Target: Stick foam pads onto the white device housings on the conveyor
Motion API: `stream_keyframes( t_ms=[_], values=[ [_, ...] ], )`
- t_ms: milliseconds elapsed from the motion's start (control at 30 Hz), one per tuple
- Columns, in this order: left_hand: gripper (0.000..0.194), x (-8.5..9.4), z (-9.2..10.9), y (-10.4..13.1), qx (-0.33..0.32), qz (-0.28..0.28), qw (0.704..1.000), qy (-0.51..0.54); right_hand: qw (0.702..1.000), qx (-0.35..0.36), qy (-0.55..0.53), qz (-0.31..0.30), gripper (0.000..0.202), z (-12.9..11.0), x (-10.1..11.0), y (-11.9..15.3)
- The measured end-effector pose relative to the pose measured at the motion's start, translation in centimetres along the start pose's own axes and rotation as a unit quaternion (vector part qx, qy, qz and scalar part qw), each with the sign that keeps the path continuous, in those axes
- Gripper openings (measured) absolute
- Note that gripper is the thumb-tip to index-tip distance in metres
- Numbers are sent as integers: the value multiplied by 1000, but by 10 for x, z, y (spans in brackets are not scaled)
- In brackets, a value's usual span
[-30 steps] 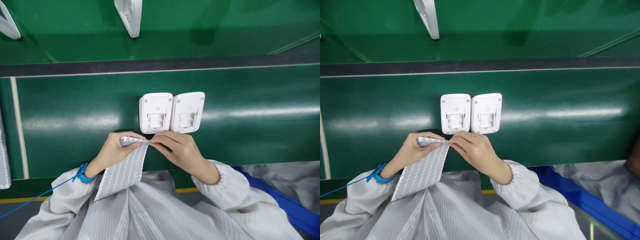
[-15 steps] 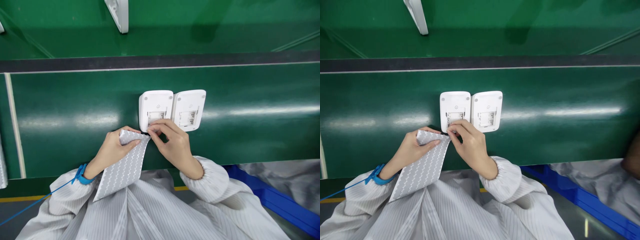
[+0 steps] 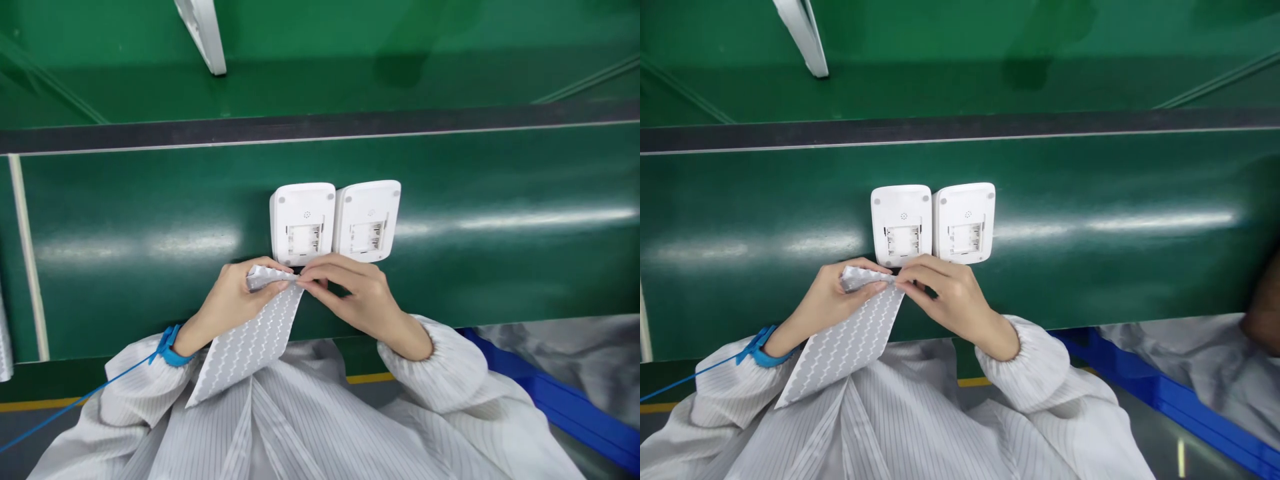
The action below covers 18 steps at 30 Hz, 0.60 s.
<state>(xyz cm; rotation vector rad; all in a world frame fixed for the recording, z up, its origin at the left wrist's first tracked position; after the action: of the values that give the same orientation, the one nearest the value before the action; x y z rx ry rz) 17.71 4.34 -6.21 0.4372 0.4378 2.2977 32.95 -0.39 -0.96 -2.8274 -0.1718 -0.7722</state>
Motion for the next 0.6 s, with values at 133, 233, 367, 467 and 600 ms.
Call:
stream_keyframes(
  t_ms=[133, 233, 367, 467, 600],
  values=[
    [20, -5, 1, -5, 3, -5, 1000, -12, 990, -92, 15, 106, 3, 21, 24, 9],
    [25, -7, 1, -6, 8, -9, 1000, -27, 978, -137, 50, 148, 3, 33, 33, 15],
    [23, -6, 1, -7, 22, -3, 999, -33, 982, -109, 77, 134, 9, 30, 28, 14],
    [21, -6, 2, -8, 23, -3, 999, -28, 983, -93, 106, 115, 10, 23, 24, 13],
    [21, -7, 2, -8, 11, -11, 999, -28, 973, -66, 208, 78, 10, 11, 21, 8]
  ],
)
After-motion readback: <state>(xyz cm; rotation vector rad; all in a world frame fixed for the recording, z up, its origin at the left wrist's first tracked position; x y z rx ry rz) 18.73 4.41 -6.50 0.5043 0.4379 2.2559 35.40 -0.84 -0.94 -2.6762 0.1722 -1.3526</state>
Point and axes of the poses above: each hand's wrist, its own y-axis away from the middle knuckle, its own x-axis out of the back of the hand, z = x × y, the point moved 9 cm from there along -y, towards the middle knuckle, and after that the axes turned 3 degrees about -y, right-handed, at the moved point
